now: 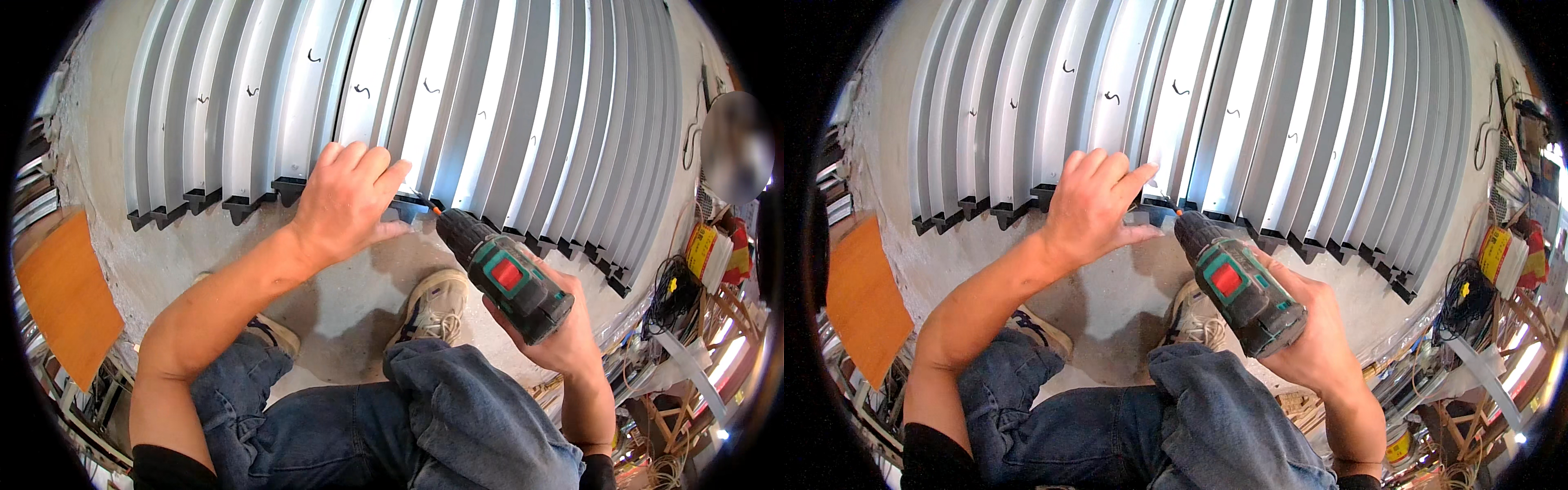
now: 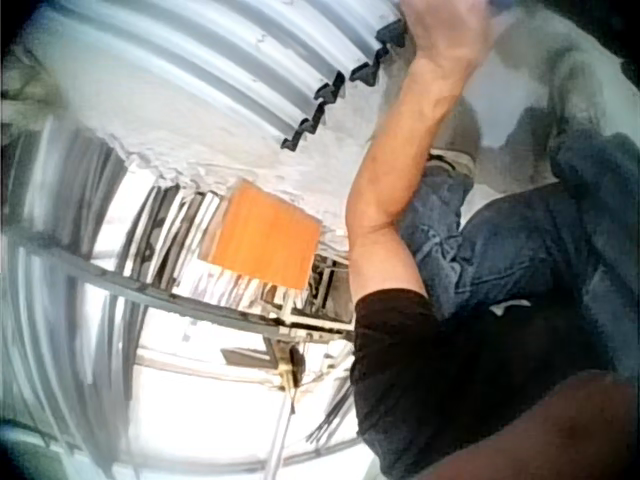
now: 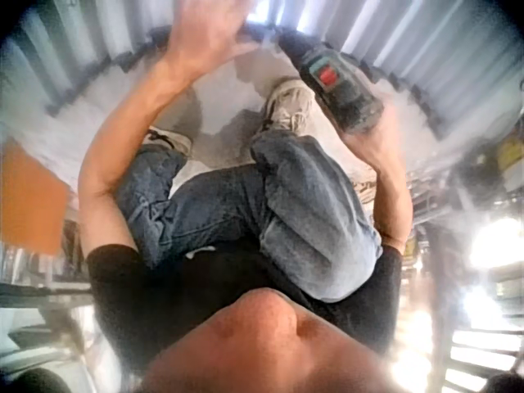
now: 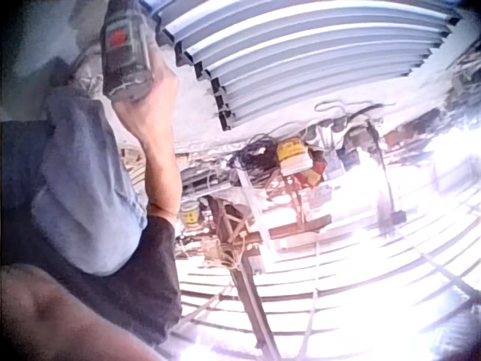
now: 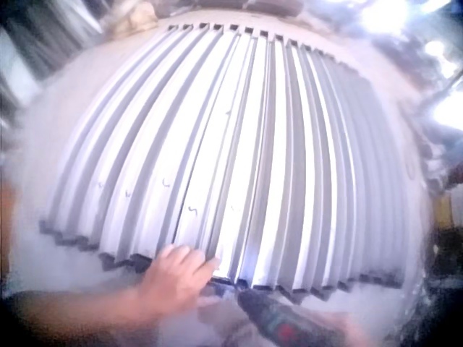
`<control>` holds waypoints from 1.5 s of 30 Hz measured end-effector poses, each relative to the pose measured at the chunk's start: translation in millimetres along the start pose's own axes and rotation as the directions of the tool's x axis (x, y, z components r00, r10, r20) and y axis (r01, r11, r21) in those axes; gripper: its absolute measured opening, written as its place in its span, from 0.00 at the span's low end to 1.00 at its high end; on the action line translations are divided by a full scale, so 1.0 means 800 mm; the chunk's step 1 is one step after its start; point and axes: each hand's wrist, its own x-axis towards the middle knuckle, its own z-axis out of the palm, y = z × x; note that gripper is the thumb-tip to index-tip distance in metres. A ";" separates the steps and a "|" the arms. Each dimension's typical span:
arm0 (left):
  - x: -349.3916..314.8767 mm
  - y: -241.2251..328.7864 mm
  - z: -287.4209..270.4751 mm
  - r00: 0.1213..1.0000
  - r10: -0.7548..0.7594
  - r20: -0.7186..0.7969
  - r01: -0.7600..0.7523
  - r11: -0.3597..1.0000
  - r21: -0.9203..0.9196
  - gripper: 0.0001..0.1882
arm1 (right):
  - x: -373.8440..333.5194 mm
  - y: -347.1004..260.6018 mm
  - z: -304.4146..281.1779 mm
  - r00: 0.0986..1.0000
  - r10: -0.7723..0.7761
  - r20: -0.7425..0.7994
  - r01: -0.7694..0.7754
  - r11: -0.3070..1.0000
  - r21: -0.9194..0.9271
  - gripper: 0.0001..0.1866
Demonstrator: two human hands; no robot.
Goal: The person attaches black plastic end caps to the ends of several silver metal strips laid on the floor, then uses a cordless drill to screw the brackets into place.
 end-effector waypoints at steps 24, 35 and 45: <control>0.008 -0.032 0.010 1.000 0.004 -0.009 -0.005 0.992 -0.130 0.59 | 0.037 -0.052 -0.022 0.987 0.071 0.143 -0.028 0.959 -0.283 0.42; 0.009 -0.036 0.010 1.000 0.016 0.019 -0.013 0.992 -0.125 0.59 | 0.083 -0.107 -0.025 0.949 0.147 0.278 0.002 0.881 -0.472 0.34; 0.008 -0.033 0.007 1.000 0.006 0.017 -0.003 0.985 -0.174 0.58 | 0.097 -0.117 -0.020 0.920 0.181 0.346 0.074 0.788 -0.611 0.36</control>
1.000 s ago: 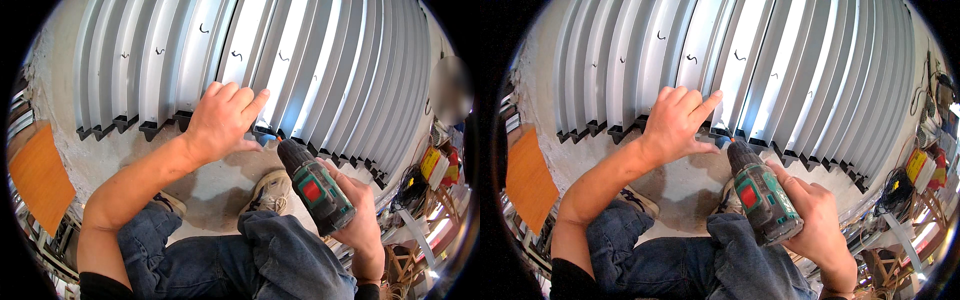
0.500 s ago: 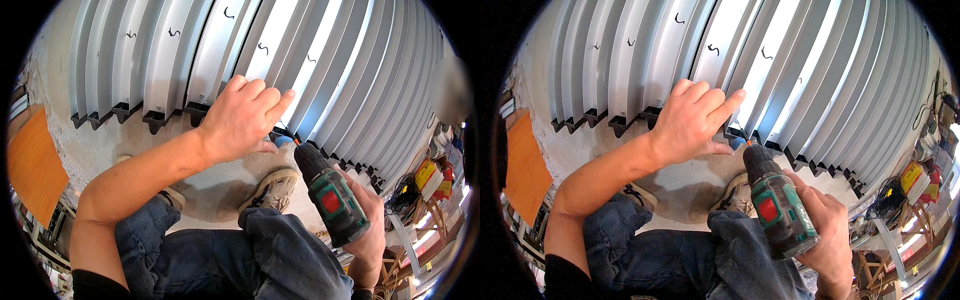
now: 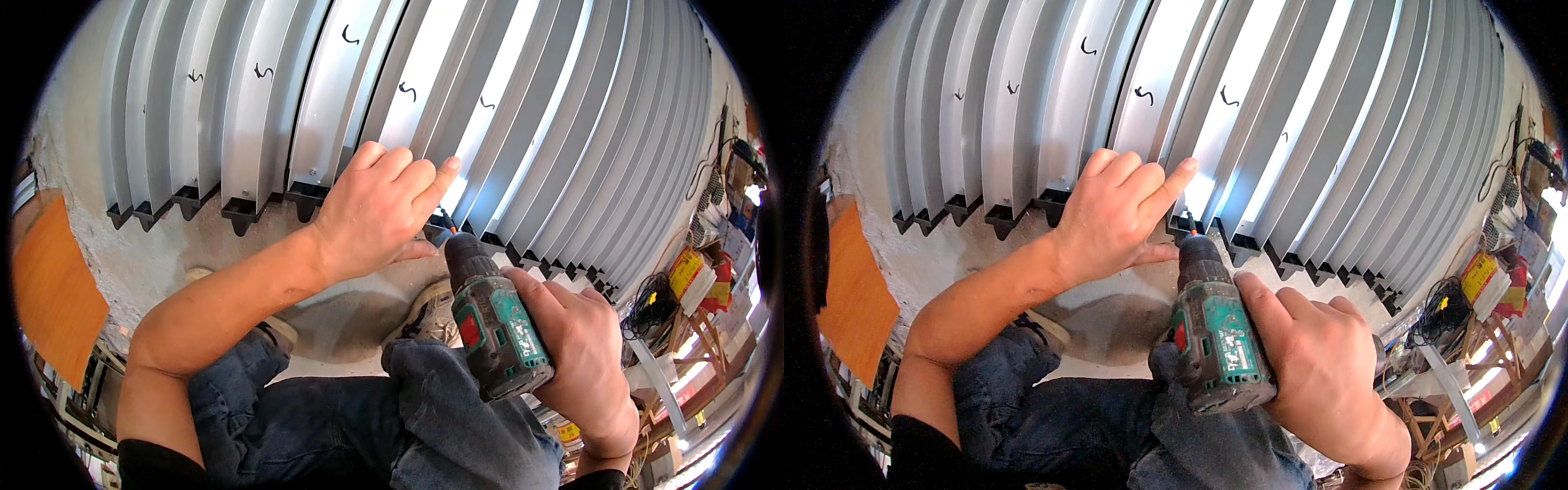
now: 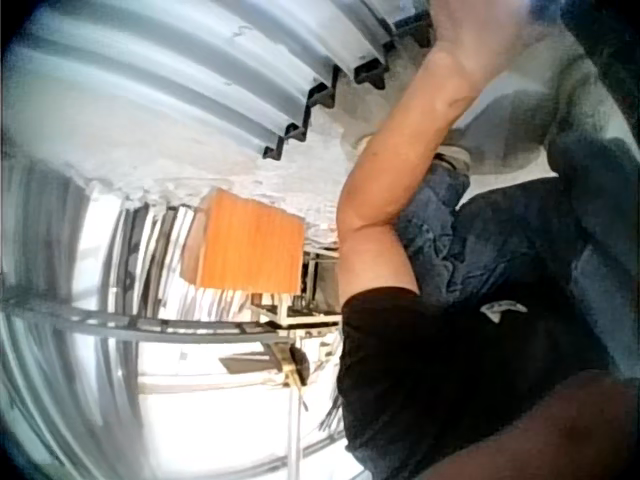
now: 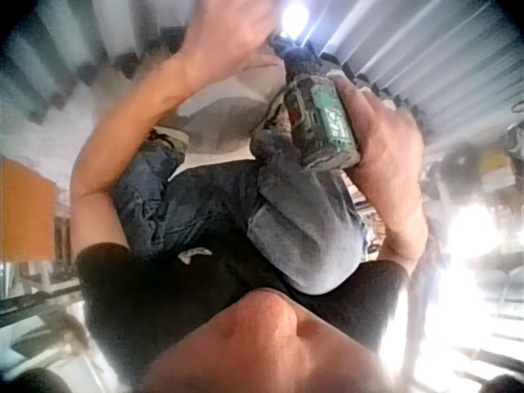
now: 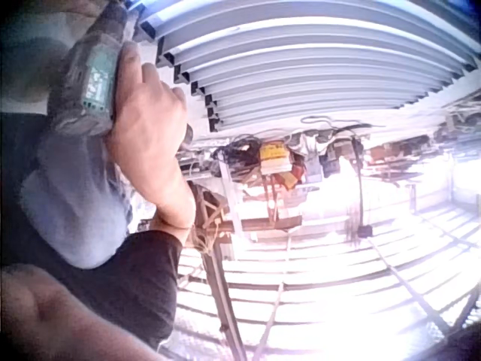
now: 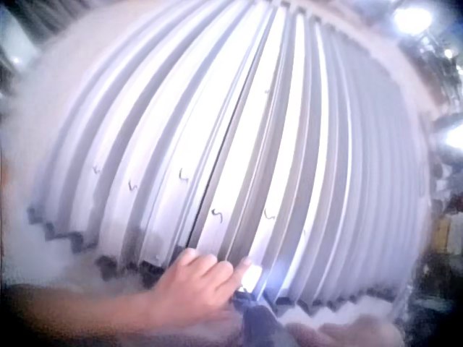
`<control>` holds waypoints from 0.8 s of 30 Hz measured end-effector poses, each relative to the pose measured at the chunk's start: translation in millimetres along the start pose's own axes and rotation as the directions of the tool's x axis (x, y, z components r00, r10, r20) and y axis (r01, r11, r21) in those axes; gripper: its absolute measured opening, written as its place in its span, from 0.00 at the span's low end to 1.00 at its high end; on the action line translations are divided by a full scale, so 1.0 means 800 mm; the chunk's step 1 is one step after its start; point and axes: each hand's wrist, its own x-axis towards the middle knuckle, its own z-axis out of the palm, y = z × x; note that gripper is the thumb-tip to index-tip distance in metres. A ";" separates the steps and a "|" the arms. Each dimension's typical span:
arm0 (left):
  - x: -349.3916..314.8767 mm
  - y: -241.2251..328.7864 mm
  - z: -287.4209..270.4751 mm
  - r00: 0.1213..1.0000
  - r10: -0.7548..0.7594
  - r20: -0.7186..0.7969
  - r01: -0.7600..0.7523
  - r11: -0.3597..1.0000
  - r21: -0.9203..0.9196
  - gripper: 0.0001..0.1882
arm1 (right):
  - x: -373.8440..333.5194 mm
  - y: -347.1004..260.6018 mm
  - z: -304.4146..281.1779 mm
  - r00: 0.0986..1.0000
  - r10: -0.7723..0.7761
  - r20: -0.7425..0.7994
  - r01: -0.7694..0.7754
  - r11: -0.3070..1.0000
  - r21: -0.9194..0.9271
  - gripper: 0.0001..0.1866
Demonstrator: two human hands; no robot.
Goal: The person attaches black plastic end caps to the ends of several silver metal strips laid on the floor, then uses a cordless drill to screw the brackets into place.
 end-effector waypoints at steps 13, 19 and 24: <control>-0.003 0.006 0.002 0.999 0.000 -0.039 0.001 1.000 0.024 0.58 | -0.003 0.012 0.020 0.991 -0.068 -0.118 0.069 0.998 0.002 0.37; -0.008 0.018 -0.002 0.997 -0.072 -0.017 0.073 0.994 0.083 0.51 | 0.001 0.021 0.006 0.970 -0.203 -0.133 0.180 0.969 -0.167 0.37; -0.026 0.033 -0.001 0.969 -0.197 -0.150 0.186 0.979 -0.081 0.34 | -0.066 0.051 -0.007 0.878 -0.250 -0.408 0.379 0.883 0.275 0.27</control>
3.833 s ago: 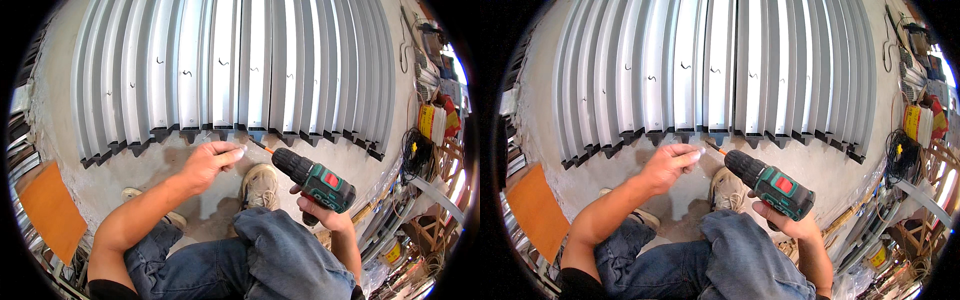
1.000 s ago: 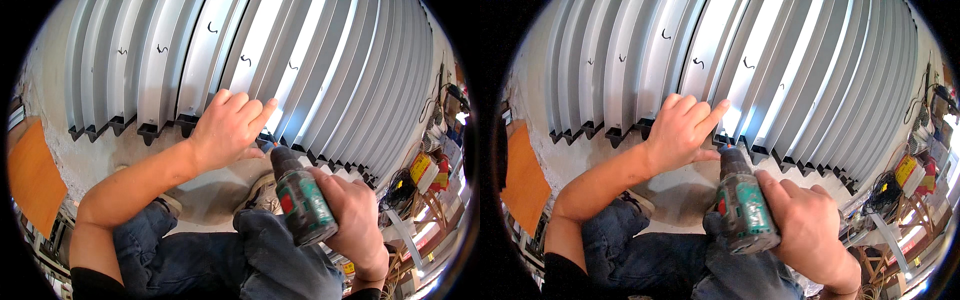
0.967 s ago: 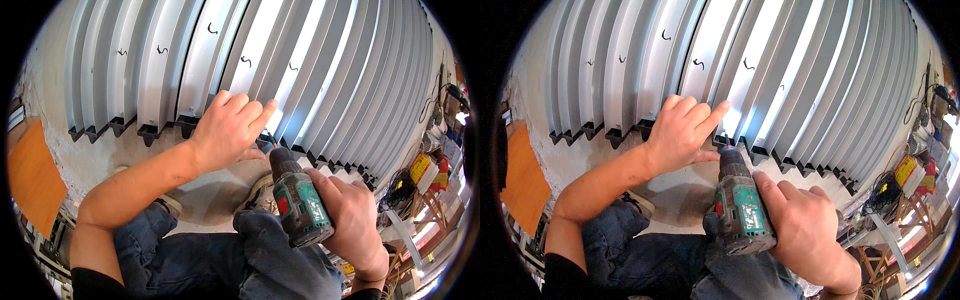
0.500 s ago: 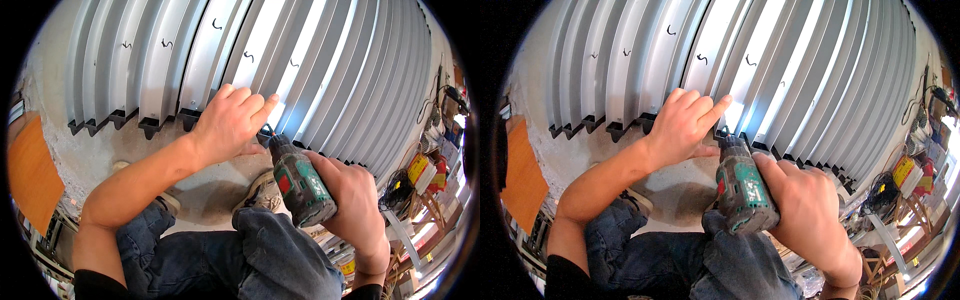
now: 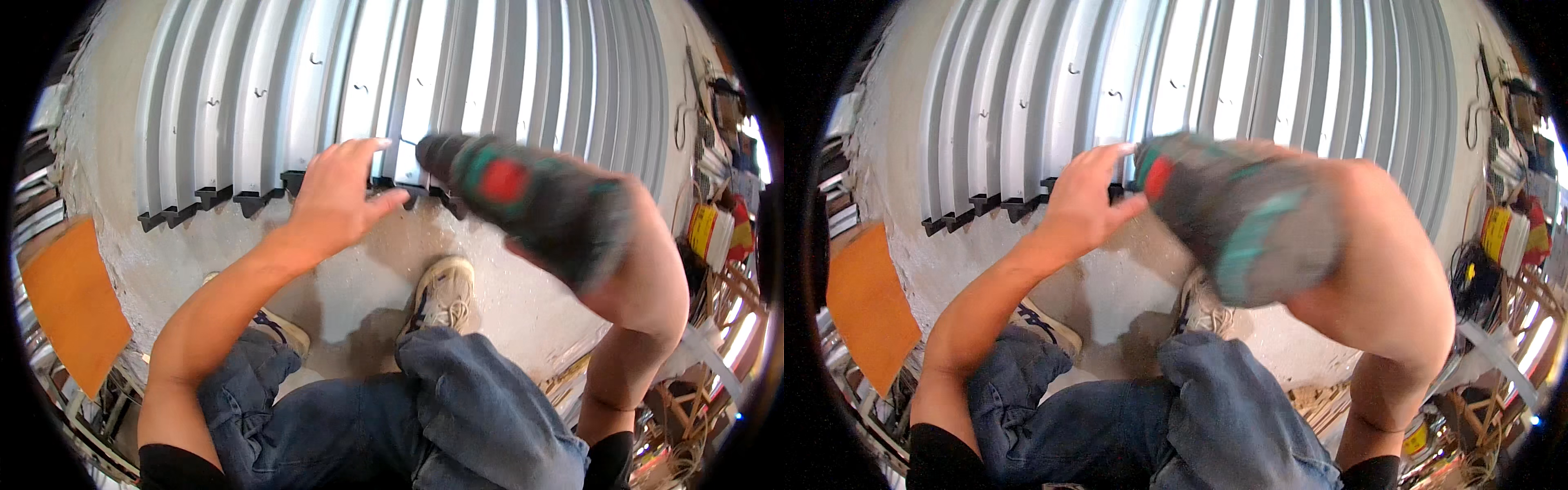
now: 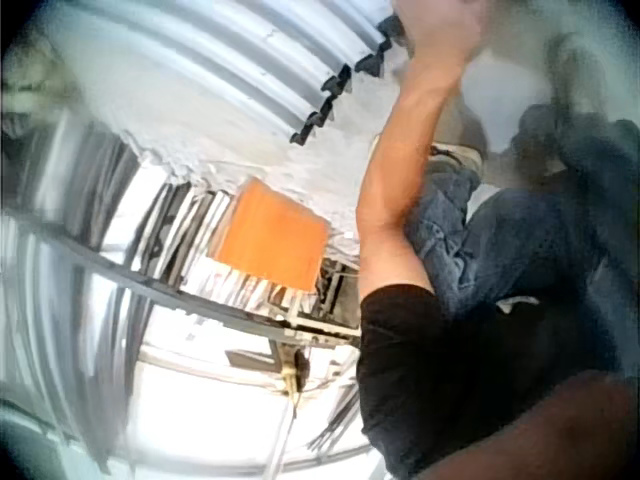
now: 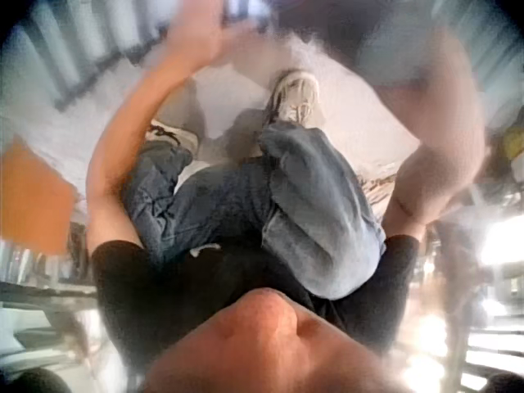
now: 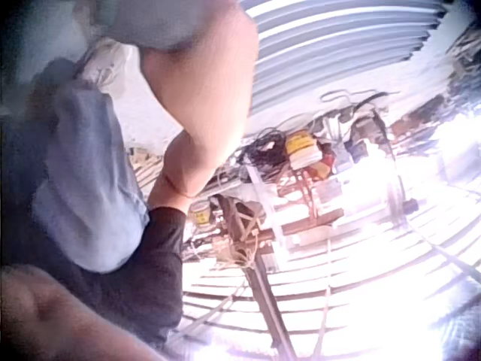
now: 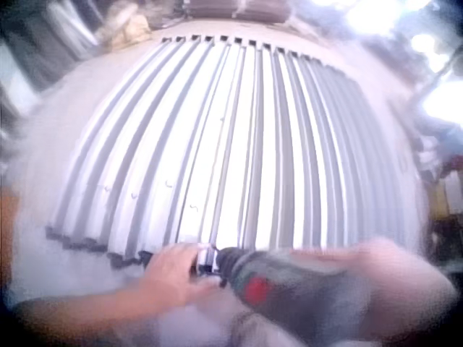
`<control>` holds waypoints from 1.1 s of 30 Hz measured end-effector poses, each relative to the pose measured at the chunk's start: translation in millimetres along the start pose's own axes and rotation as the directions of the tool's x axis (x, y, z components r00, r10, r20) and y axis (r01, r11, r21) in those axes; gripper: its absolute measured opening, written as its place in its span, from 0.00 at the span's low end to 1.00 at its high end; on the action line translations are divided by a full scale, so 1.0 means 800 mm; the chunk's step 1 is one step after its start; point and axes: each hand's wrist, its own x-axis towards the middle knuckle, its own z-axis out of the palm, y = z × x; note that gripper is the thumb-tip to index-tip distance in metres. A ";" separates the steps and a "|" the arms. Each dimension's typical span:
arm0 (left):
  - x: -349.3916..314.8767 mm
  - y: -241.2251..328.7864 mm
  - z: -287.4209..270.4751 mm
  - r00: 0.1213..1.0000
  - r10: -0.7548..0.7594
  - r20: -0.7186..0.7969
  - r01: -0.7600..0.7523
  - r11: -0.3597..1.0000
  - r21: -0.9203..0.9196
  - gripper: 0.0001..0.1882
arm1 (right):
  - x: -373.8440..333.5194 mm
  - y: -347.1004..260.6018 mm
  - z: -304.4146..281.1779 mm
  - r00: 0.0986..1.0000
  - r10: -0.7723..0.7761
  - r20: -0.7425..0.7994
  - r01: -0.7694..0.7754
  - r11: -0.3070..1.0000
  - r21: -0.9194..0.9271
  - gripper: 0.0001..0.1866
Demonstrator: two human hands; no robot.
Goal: The person attaches black plastic end caps to the ends of several silver metal strips laid on the floor, then uses a cordless drill to screw the brackets into place.
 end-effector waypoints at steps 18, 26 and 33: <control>-0.016 0.100 0.067 0.432 -0.270 0.861 0.851 -0.193 -0.488 0.15 | -0.228 0.072 0.160 0.747 0.665 -0.018 -0.418 0.490 0.765 0.17; -0.013 0.104 0.090 0.429 -0.218 0.877 0.777 -0.406 -0.481 0.18 | -0.233 0.080 0.160 0.765 0.643 0.042 -0.454 0.492 0.743 0.19; -0.009 0.117 0.078 0.451 -0.271 0.851 0.784 -0.336 -0.522 0.18 | -0.227 0.094 0.153 0.886 0.446 -0.129 -0.314 0.780 0.542 0.20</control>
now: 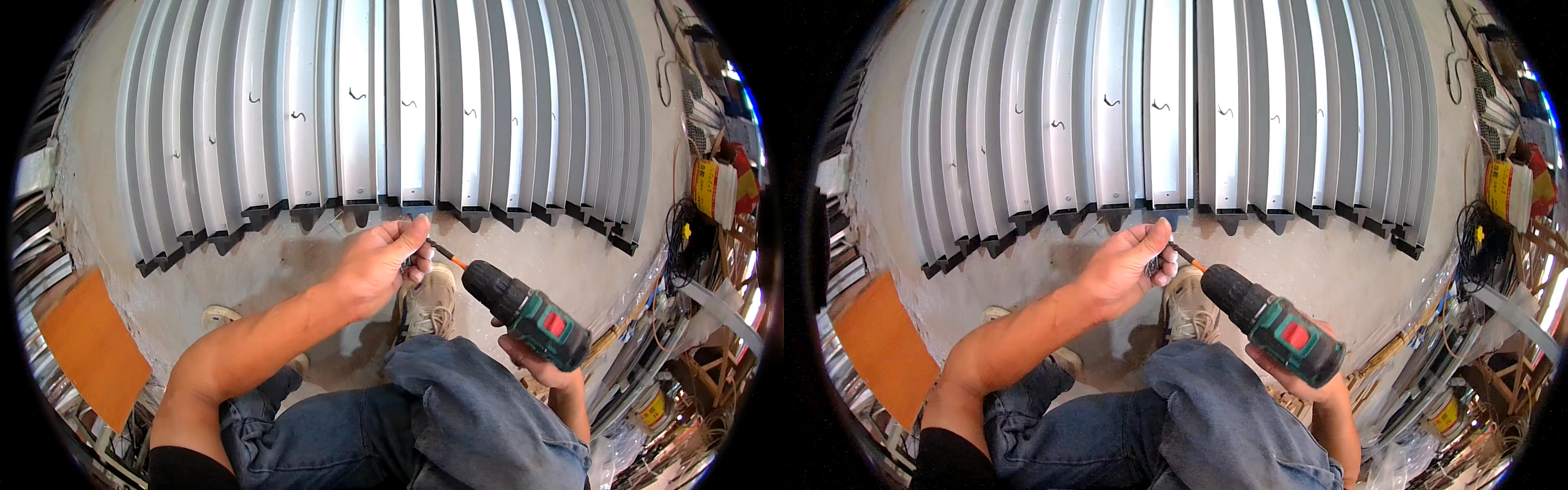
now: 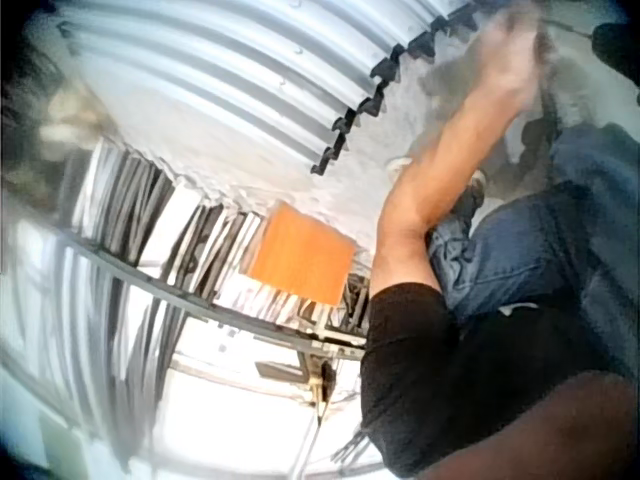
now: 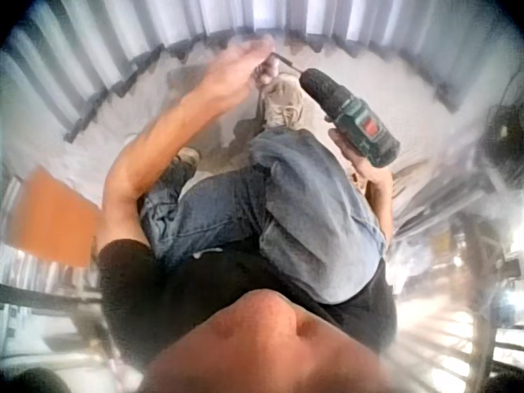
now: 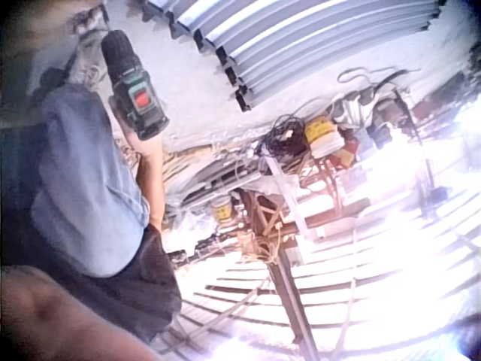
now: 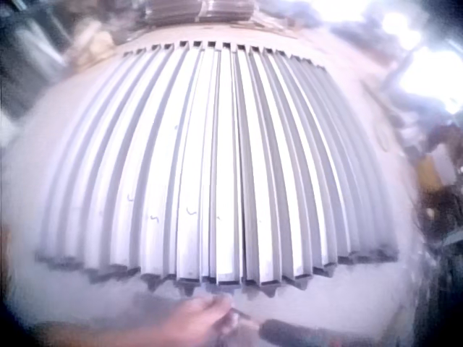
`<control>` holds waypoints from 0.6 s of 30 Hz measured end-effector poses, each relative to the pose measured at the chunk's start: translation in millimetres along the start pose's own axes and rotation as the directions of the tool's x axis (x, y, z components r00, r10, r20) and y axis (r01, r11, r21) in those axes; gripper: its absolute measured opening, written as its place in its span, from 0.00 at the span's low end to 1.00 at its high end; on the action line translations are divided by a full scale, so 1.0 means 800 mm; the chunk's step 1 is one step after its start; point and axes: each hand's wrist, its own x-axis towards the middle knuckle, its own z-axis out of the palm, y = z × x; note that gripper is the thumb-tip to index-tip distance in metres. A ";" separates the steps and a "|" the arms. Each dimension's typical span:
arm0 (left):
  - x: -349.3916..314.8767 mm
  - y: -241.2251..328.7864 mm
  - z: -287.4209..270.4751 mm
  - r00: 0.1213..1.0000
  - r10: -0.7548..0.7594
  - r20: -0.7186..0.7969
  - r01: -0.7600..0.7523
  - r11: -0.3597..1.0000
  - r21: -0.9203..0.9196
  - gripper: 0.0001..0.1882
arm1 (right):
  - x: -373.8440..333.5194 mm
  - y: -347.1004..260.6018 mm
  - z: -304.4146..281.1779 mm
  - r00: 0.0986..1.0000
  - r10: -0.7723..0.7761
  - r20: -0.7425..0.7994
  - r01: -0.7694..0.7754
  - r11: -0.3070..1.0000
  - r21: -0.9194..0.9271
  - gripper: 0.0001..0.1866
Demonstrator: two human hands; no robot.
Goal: The person attaches black plastic end caps to the ends of several silver metal strips laid on the floor, then uses a cordless drill to screw the brackets into place.
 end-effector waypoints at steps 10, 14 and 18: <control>-0.045 0.051 -0.003 0.999 -0.012 0.030 0.000 0.925 0.381 0.22 | 0.027 -0.003 -0.023 0.984 -0.175 -0.042 0.154 0.940 -0.305 0.22; -0.041 0.067 -0.006 0.824 0.507 0.252 -0.365 0.136 0.921 0.20 | 0.059 -0.033 -0.023 0.975 -0.187 -0.118 0.143 0.942 -0.305 0.18; -0.003 0.081 -0.018 0.609 0.514 0.604 -0.297 -0.558 0.775 0.23 | 0.079 -0.052 -0.028 0.995 -0.087 -0.042 0.067 0.936 -0.346 0.33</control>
